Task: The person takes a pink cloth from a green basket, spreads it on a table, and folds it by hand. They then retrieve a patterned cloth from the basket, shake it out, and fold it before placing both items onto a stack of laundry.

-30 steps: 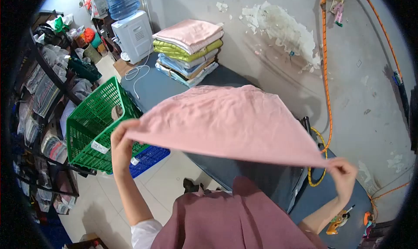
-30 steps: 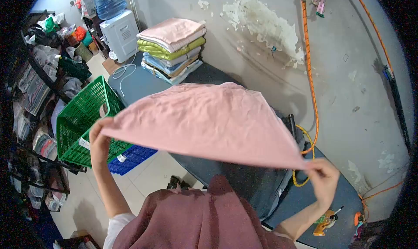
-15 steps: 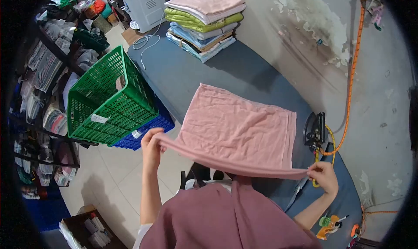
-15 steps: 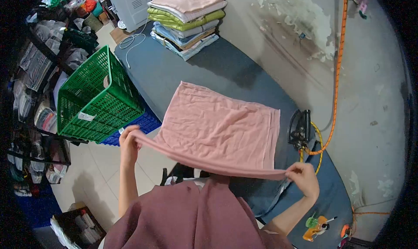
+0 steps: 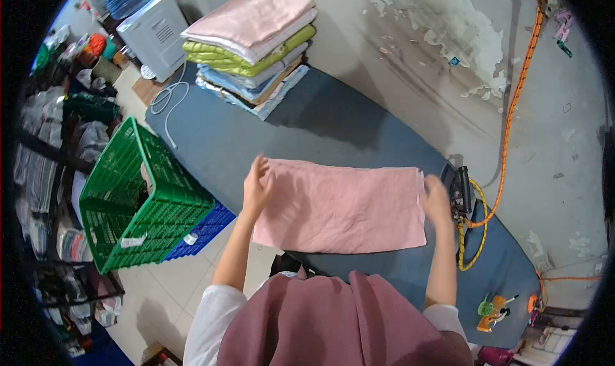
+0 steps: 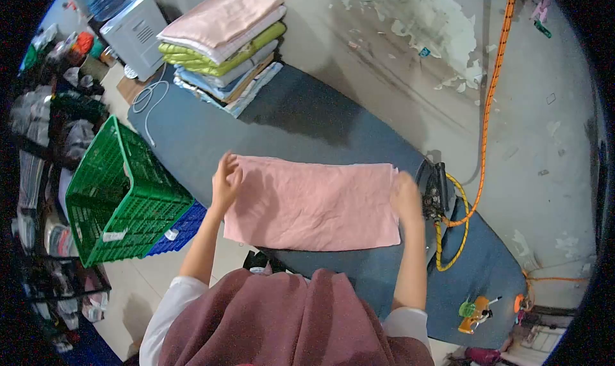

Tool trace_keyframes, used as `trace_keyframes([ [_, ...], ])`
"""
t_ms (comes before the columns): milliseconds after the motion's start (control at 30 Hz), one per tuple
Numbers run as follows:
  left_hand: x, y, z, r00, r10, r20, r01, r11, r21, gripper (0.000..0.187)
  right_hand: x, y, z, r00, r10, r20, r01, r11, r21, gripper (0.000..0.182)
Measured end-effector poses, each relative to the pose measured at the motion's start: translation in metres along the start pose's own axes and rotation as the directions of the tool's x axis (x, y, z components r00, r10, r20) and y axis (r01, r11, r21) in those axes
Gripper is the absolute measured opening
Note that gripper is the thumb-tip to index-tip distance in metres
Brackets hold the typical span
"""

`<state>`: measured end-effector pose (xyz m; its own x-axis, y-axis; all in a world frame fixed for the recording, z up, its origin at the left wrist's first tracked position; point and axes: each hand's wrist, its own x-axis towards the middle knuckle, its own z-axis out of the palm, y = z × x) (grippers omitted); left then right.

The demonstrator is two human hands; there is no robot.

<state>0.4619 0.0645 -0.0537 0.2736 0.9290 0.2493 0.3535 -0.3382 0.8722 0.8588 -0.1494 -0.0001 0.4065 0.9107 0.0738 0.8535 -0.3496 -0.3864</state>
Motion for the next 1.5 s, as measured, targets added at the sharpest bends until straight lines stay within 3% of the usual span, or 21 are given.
trace_keyframes([
  [33, -0.038, -0.005, -0.008, 0.991, 0.004, 0.134, -0.046, 0.950, 0.307, 0.063, -0.032, 0.004, 0.018, 0.993, -0.071, 0.091, 0.082, 0.989, -0.127, 0.037],
  [67, -0.060, -0.004, -0.010, 0.989, 0.098, 0.113, -0.132, 0.926, 0.353, 0.068, -0.056, -0.006, 0.025, 0.983, -0.038, 0.179, 0.072, 0.980, -0.186, 0.045],
  [100, -0.083, -0.004, -0.011, 0.997, 0.051, 0.064, -0.072, 0.917, 0.392, 0.067, -0.076, -0.016, 0.032, 0.966, -0.004, 0.260, 0.069, 0.967, -0.244, 0.053],
  [233, -0.140, -0.021, -0.013, 0.995, -0.101, 0.017, 0.071, 0.801, 0.594, 0.064, -0.140, -0.027, 0.061, 0.982, 0.048, 0.180, -0.007, 0.976, -0.218, 0.072],
  [267, -0.141, -0.022, -0.013, 0.995, -0.093, 0.038, 0.057, 0.835, 0.548, 0.063, -0.148, -0.028, 0.061, 0.989, 0.054, 0.141, -0.022, 0.975, -0.219, 0.075],
  [400, -0.138, -0.022, -0.017, 0.993, -0.113, 0.046, 0.071, 0.844, 0.532, 0.064, -0.154, -0.027, 0.062, 0.999, -0.001, 0.050, 0.009, 0.988, -0.156, 0.066],
  [500, -0.154, -0.027, -0.013, 0.969, -0.164, -0.185, 0.215, 0.928, 0.305, 0.067, -0.156, -0.011, 0.058, 0.992, -0.127, 0.013, 0.128, 0.977, -0.171, 0.057],
  [533, -0.160, -0.023, -0.006, 0.914, -0.187, -0.361, 0.271, 0.942, 0.197, 0.059, -0.155, -0.006, 0.054, 0.985, -0.175, 0.013, 0.174, 0.966, -0.193, 0.054],
  [633, -0.179, -0.063, -0.005, 0.737, -0.658, -0.154, 0.649, 0.753, -0.110, 0.047, -0.149, 0.006, 0.057, 0.953, -0.296, -0.063, 0.274, 0.932, -0.237, 0.044],
  [667, -0.181, -0.063, -0.004, 0.774, -0.618, -0.142, 0.576, 0.779, -0.250, 0.041, -0.146, 0.016, 0.064, 0.944, -0.320, -0.081, 0.292, 0.923, -0.250, 0.040],
  [767, -0.183, -0.052, -0.014, 0.720, -0.690, -0.079, 0.623, 0.692, -0.364, 0.039, -0.131, 0.039, 0.069, 0.914, -0.385, -0.128, 0.340, 0.899, -0.274, 0.030],
  [800, -0.182, -0.039, -0.022, 0.730, -0.677, -0.088, 0.595, 0.694, -0.405, 0.035, -0.126, 0.039, 0.067, 0.903, -0.406, -0.139, 0.357, 0.891, -0.281, 0.027],
  [867, -0.177, -0.022, -0.038, 0.793, -0.579, -0.186, 0.456, 0.769, -0.448, 0.027, -0.120, 0.028, 0.054, 0.984, -0.130, -0.124, 0.131, 0.991, -0.006, 0.020],
  [933, -0.163, 0.006, -0.061, 0.808, -0.490, -0.326, 0.273, 0.802, -0.531, 0.023, -0.114, -0.001, 0.016, 0.997, 0.067, -0.048, -0.052, 0.962, 0.268, 0.017],
  [1033, -0.111, 0.069, -0.104, 0.725, -0.437, -0.532, -0.020, 0.759, -0.650, 0.022, -0.122, -0.041, -0.050, 0.997, 0.019, -0.070, 0.028, 0.796, 0.605, 0.018],
  [1100, -0.070, 0.119, -0.125, 0.720, -0.311, -0.620, -0.150, 0.803, -0.577, 0.022, -0.130, -0.073, -0.091, 0.990, 0.021, -0.140, 0.090, 0.674, 0.733, 0.020],
  [1233, 0.005, 0.142, -0.128, 0.726, -0.136, -0.674, -0.142, 0.929, -0.341, 0.024, -0.128, -0.068, -0.099, 0.950, 0.160, -0.268, 0.134, 0.566, 0.813, 0.012],
  [1300, 0.038, 0.129, -0.107, 0.746, -0.108, -0.657, -0.206, 0.901, -0.383, 0.026, -0.122, -0.056, -0.084, 0.938, 0.192, -0.288, 0.137, 0.558, 0.818, 0.010],
  [1367, 0.060, 0.107, -0.081, 0.796, -0.114, -0.595, -0.160, 0.907, -0.389, 0.030, -0.114, -0.053, -0.069, 0.924, 0.274, -0.269, 0.097, 0.512, 0.854, 0.009],
  [1433, 0.072, 0.085, -0.050, 0.826, -0.068, -0.560, -0.087, 0.966, -0.245, 0.027, -0.105, -0.043, -0.043, 0.885, 0.407, -0.227, 0.013, 0.465, 0.885, 0.008],
  [1500, 0.071, 0.070, -0.005, 0.810, 0.134, -0.571, -0.170, 0.985, -0.009, 0.026, -0.097, -0.007, 0.004, 0.841, 0.517, -0.160, -0.058, 0.380, 0.923, 0.009],
])
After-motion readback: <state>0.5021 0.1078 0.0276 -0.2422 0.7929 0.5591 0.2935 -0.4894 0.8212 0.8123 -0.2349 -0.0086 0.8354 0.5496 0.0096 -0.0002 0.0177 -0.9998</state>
